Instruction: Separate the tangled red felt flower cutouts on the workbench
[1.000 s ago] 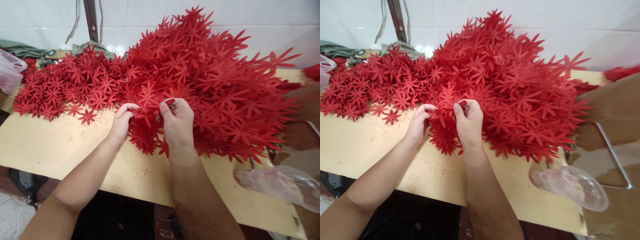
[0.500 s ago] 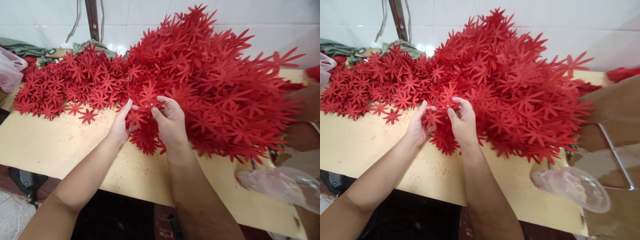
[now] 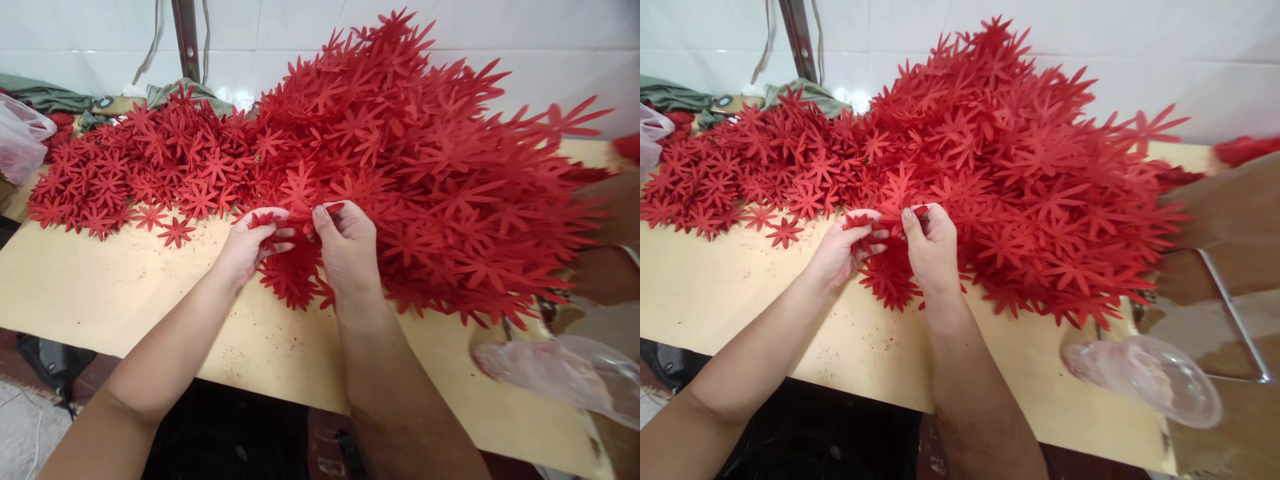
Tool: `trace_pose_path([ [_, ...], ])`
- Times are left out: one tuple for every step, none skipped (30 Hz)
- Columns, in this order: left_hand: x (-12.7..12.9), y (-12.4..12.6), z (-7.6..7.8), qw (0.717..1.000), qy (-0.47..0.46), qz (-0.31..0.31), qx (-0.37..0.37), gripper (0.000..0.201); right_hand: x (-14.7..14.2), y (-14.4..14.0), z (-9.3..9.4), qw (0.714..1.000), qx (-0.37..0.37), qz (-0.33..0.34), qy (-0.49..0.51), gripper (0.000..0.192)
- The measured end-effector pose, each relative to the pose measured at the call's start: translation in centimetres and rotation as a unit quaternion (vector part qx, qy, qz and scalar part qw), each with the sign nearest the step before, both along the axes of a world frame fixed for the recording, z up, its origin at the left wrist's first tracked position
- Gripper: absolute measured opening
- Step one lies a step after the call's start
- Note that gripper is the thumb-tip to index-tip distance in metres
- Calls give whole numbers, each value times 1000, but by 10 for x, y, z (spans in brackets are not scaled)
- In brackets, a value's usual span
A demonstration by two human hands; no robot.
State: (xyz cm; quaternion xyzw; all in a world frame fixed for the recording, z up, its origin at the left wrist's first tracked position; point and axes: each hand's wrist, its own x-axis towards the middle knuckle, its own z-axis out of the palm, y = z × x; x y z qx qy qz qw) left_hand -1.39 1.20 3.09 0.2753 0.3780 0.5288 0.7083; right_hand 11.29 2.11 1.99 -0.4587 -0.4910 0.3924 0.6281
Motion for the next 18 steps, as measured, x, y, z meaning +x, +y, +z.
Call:
trace_pose_path([
  [1,0,-1,1000,12,-4,9,15,0,0,0,1000,-4,1,2,36],
  [2,0,-2,1000,22,-9,19,13,0,-1,1,1000,-9,2,2,37],
  [3,-1,-2,999,31,-12,28,11,0,-1,1,1000,-13,1,2,38],
  [4,-2,-2,998,41,-15,36,9,0,-1,1,1000,-15,-2,-2,39],
  [5,-3,-2,998,50,-18,42,9,0,-1,1,1000,-14,-9,-10,42],
  [6,-4,-1,997,61,-19,46,12,0,-2,2,1000,-11,-18,-22,44],
  [7,-5,-1,996,71,-20,50,16,0,-2,2,999,-7,-29,-36,48],
  [9,-6,-1,995,80,-19,53,20,-1,-3,3,998,-3,-39,-49,51],
  [10,-7,-1,995,87,-18,54,23,-2,-4,4,997,1,-48,-61,54],
  [11,-7,-1,994,91,-15,55,26,-3,-5,4,996,5,-55,-69,55],
  [12,-8,-2,994,91,-12,56,28,-5,-5,4,996,8,-58,-73,55],
  [13,-8,-3,994,89,-10,57,30,-7,-6,4,996,12,-56,-75,53],
  [14,-7,-4,995,85,-6,58,31,-9,-7,4,996,16,-54,-74,51],
  [14,-6,-5,995,82,1,59,31,-11,-8,3,996,21,-51,-73,48],
  [14,-6,-6,995,78,8,58,30,-12,-8,2,996,25,-49,-73,45],
  [14,-5,-7,995,75,13,57,29,-13,-8,1,996,30,-48,-73,41],
  [14,-4,-7,996,73,17,55,28,-13,-8,0,996,32,-50,-73,37],
  [14,-4,-7,996,70,17,53,27,-13,-8,-1,996,34,-50,-72,34],
])
